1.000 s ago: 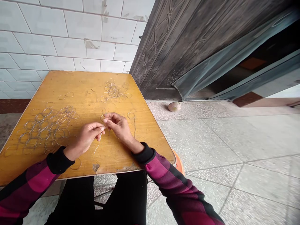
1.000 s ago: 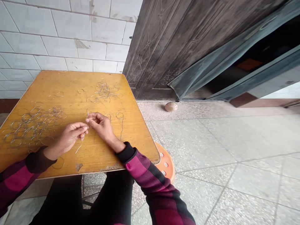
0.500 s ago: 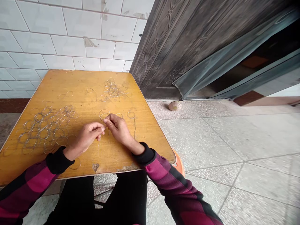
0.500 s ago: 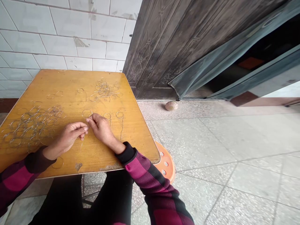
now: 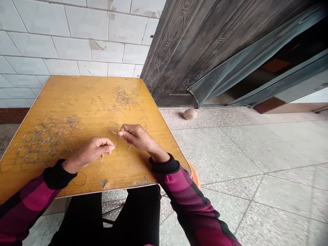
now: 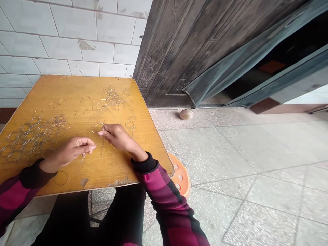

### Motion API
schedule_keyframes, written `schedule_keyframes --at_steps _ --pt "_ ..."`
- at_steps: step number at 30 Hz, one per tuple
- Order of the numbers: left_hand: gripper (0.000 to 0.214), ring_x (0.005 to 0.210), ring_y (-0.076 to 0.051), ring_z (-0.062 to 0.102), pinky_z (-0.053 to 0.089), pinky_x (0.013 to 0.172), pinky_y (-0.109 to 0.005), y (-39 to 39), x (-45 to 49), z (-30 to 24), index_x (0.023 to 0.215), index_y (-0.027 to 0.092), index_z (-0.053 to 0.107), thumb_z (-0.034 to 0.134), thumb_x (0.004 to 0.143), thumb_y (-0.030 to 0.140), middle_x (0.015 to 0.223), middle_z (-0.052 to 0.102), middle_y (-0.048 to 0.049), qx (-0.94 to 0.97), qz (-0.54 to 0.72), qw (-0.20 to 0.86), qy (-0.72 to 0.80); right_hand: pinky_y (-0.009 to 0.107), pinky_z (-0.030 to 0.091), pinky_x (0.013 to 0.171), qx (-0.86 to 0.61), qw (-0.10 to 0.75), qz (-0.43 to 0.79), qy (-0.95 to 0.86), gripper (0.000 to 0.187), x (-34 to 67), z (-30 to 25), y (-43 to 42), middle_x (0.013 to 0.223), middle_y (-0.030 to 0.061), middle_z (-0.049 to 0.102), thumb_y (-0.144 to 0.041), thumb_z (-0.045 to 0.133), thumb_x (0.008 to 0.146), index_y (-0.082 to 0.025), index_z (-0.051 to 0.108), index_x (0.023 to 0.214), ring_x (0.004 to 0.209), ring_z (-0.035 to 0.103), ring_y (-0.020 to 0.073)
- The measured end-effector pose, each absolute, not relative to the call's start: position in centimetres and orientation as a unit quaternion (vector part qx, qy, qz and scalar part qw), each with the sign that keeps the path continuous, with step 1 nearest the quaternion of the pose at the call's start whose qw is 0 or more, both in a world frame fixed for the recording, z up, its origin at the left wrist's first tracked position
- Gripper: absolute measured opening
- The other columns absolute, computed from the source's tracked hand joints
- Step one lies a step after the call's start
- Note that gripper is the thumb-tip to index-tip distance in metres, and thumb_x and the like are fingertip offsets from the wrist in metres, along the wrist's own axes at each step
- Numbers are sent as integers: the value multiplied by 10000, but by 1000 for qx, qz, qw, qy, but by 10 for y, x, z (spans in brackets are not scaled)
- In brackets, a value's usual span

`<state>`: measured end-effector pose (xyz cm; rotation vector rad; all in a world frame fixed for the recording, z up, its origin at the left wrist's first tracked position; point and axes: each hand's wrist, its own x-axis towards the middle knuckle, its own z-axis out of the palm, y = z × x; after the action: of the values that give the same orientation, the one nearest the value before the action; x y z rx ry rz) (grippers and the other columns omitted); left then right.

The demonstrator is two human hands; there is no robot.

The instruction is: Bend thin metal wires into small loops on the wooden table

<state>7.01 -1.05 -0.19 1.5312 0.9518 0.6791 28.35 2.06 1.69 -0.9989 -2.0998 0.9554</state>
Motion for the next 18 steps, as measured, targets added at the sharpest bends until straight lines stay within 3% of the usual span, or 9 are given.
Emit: schedule_keyframes --at_steps 12,18 --pt "194 527 -87 530 404 518 -210 -21 72 6 731 152 626 576 804 324 637 613 11 709 111 579 386 242 294 583 -323 249 303 -862 413 307 30 29 575 -47 429 -470 459 950 -174 463 662 561 364 79" --pt "88 492 -85 526 379 491 -194 -22 69 8 668 158 646 589 723 195 578 599 27 713 -5 616 335 237 296 575 -323 236 329 -856 377 314 31 30 559 -56 419 -424 490 942 -171 470 662 550 361 73"
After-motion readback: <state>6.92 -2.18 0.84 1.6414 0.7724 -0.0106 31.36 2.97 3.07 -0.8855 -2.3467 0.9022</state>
